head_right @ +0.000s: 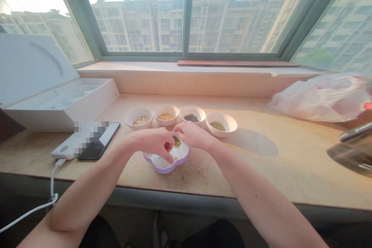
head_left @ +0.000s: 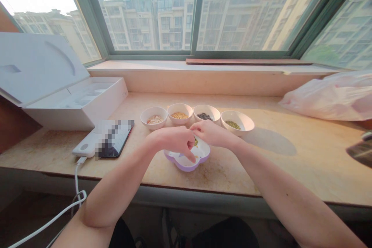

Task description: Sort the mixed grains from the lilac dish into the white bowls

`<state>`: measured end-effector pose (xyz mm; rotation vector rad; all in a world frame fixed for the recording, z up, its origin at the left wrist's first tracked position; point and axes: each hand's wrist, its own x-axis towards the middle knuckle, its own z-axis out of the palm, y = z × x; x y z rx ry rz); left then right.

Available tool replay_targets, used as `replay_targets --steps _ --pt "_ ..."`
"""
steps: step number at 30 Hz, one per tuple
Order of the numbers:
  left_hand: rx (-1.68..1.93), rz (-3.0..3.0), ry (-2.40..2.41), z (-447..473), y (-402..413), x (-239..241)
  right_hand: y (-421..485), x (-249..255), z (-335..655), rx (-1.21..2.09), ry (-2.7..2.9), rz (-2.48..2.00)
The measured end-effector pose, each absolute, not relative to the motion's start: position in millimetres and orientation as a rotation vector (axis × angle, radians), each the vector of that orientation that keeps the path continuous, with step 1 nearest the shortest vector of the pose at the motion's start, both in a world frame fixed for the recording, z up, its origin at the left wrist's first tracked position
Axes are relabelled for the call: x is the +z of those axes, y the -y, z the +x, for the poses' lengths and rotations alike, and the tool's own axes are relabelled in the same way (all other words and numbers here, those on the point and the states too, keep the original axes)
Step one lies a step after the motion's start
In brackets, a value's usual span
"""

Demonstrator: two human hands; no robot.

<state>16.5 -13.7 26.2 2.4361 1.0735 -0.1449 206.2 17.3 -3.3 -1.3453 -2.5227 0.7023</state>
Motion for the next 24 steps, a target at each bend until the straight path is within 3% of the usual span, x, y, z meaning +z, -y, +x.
replay_targets --steps 12,19,24 --pt "-0.098 2.664 -1.391 25 13 14 -12 -6 201 0.678 2.578 -1.278" --pt "-0.326 2.123 -1.052 13 16 27 -8 -1 200 0.674 2.576 -1.357" --pt "-0.213 2.301 -1.15 12 9 22 -5 1 198 0.618 2.564 -1.329"
